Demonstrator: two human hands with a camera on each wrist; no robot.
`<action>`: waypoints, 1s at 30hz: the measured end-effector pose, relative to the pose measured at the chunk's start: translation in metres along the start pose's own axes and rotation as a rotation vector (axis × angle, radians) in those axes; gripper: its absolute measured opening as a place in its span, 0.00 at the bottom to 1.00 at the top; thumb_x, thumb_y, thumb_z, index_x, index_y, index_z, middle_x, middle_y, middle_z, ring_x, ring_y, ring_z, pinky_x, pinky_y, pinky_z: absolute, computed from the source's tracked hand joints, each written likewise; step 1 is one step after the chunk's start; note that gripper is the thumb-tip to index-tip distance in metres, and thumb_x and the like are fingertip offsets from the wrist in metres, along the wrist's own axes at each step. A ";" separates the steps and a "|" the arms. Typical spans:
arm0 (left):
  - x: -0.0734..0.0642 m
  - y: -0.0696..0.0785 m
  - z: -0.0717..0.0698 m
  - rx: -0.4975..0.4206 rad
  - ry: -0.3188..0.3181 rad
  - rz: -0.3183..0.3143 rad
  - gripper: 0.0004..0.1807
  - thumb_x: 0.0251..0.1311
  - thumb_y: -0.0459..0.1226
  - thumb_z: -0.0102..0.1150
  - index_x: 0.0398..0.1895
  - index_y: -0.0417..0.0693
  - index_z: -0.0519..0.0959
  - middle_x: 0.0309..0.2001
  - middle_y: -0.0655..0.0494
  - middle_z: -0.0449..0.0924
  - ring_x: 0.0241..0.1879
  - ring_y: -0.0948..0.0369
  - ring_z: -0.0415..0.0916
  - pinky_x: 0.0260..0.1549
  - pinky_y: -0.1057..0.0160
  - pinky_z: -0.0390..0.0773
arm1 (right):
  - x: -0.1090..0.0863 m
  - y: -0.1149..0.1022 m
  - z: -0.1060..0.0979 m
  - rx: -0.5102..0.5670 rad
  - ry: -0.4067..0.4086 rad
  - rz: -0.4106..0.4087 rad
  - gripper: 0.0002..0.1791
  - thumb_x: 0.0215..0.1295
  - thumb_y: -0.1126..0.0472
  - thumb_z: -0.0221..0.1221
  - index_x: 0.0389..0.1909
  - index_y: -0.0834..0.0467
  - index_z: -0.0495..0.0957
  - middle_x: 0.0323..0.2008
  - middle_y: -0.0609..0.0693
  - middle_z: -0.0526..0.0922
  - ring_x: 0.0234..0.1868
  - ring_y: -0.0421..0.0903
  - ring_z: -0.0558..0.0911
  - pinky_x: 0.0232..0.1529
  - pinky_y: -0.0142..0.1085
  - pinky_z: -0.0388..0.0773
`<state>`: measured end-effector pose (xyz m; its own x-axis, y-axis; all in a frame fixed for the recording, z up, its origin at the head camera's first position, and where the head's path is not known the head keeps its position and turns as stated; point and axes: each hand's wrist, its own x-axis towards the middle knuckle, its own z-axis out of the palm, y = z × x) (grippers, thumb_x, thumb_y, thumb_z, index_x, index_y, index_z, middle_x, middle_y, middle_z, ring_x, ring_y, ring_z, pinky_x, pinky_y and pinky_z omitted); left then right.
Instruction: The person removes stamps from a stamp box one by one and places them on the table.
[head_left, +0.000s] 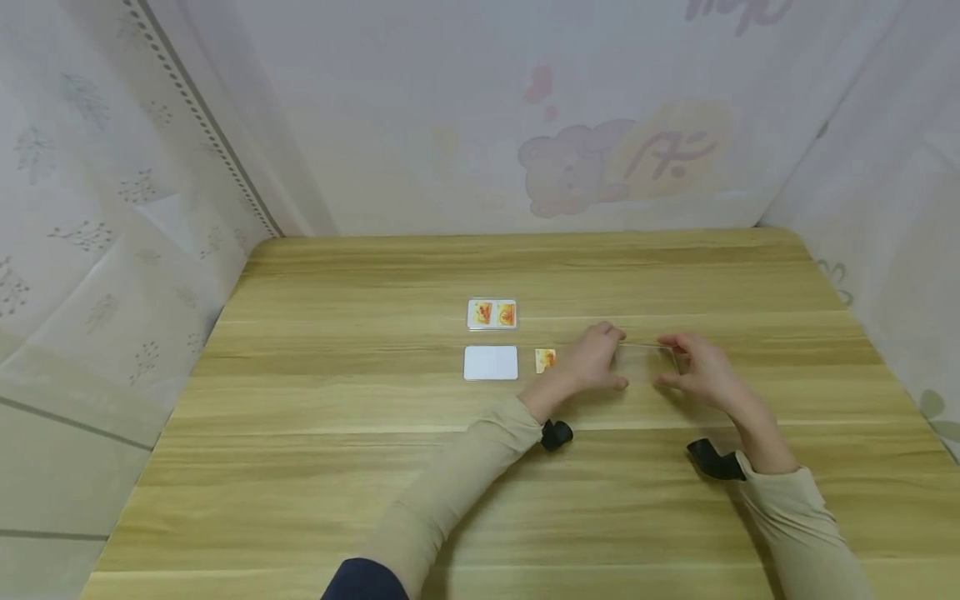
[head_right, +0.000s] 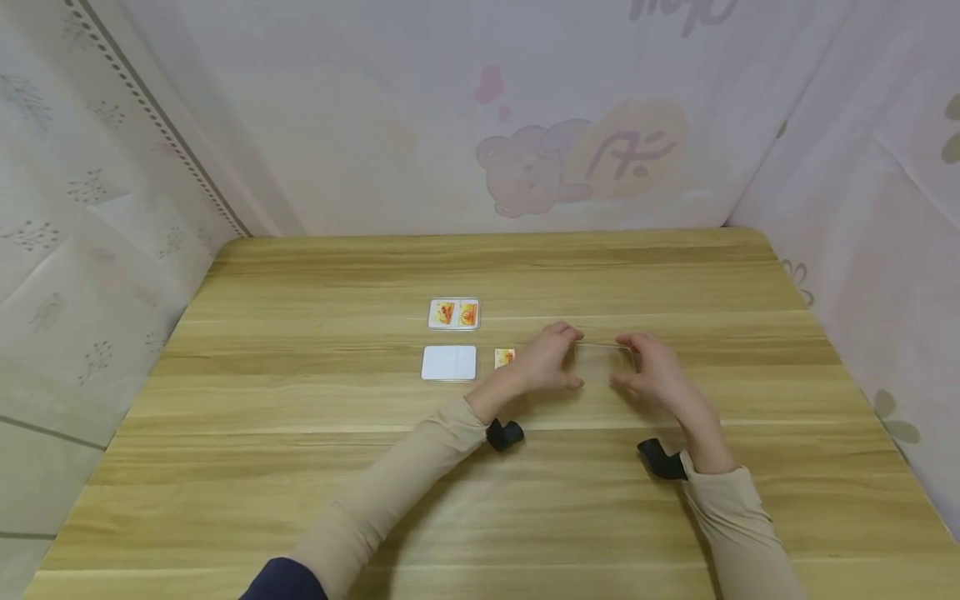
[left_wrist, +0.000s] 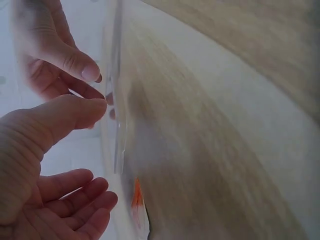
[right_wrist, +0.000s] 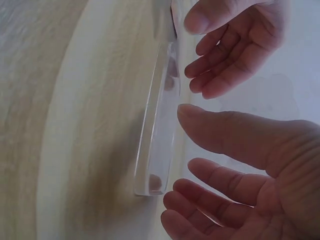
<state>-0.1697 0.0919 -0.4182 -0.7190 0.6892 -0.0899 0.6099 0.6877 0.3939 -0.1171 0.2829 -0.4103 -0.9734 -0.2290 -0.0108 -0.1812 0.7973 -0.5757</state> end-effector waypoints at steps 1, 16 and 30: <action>0.001 0.001 0.001 0.006 0.001 -0.009 0.39 0.49 0.48 0.69 0.63 0.40 0.66 0.58 0.51 0.69 0.58 0.59 0.66 0.55 0.71 0.66 | 0.000 0.001 0.000 -0.004 0.001 -0.001 0.31 0.49 0.68 0.68 0.53 0.76 0.68 0.49 0.73 0.72 0.49 0.69 0.71 0.48 0.59 0.69; 0.012 0.007 0.003 0.087 -0.044 -0.002 0.35 0.50 0.43 0.66 0.62 0.40 0.68 0.57 0.50 0.71 0.56 0.58 0.67 0.57 0.71 0.65 | 0.004 0.006 0.001 -0.036 -0.030 0.000 0.31 0.49 0.68 0.67 0.52 0.77 0.68 0.45 0.72 0.75 0.49 0.67 0.72 0.50 0.59 0.66; 0.017 0.007 0.006 0.109 -0.037 0.008 0.32 0.50 0.42 0.67 0.59 0.41 0.70 0.53 0.52 0.73 0.53 0.59 0.69 0.53 0.71 0.68 | 0.003 0.010 0.002 -0.070 -0.022 -0.075 0.30 0.45 0.70 0.68 0.51 0.76 0.69 0.42 0.69 0.76 0.46 0.64 0.73 0.46 0.57 0.68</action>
<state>-0.1755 0.1099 -0.4224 -0.7025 0.7012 -0.1218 0.6496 0.7017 0.2927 -0.1217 0.2889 -0.4177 -0.9534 -0.3015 0.0118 -0.2638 0.8141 -0.5174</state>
